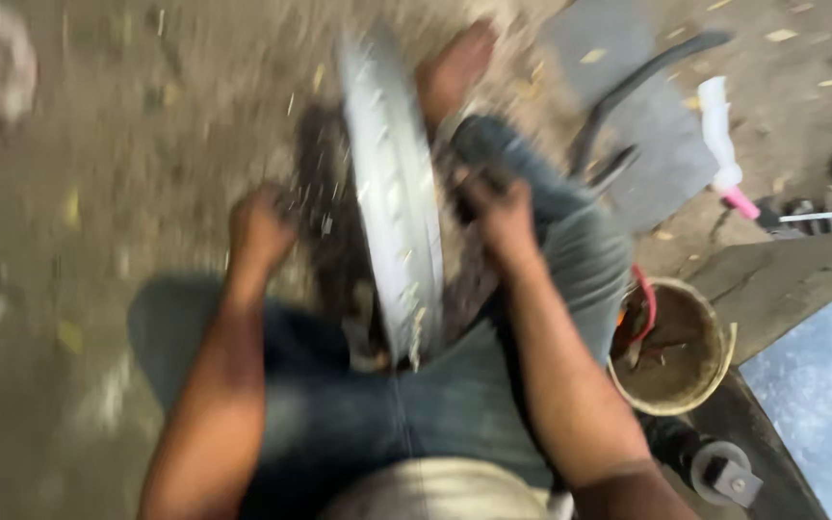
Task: The person sits on the ground and uses a spoke wrench to tighten the spokes of a motorcycle wheel rim. They rotate the wheel periodically to access different sections of the spokes.
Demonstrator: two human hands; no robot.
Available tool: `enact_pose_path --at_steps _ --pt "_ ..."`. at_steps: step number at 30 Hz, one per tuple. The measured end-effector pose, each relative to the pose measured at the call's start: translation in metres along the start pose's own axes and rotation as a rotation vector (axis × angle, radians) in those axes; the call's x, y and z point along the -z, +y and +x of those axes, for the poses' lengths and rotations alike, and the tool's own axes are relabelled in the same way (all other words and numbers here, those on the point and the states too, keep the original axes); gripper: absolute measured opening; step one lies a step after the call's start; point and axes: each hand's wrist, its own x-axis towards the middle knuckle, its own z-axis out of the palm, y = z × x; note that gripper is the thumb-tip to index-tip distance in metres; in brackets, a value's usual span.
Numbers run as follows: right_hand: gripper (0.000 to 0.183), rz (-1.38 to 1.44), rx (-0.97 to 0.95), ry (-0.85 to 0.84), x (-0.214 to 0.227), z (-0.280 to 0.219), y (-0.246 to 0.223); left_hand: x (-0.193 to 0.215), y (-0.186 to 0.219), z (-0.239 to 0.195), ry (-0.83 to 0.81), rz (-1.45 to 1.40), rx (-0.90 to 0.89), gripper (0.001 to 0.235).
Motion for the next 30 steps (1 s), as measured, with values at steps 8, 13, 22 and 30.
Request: enact_pose_path --at_steps 8,13,22,30 --pt "0.016 0.131 -0.023 -0.074 -0.011 -0.014 -0.015 -0.068 -0.075 -0.017 -0.277 0.043 0.397 0.023" --pt "0.019 0.108 -0.025 -0.048 -0.009 -0.011 -0.017 -0.077 -0.074 -0.014 -0.131 -0.003 0.293 0.015" --pt "0.021 -0.099 -0.018 -0.118 0.002 -0.010 -0.012 0.005 0.032 -0.012 -0.036 -0.707 0.200 0.017" --pt "0.026 -0.692 -0.100 -0.182 0.004 -0.004 -0.008 0.086 0.169 -0.053 -0.204 -0.788 0.229 0.031"
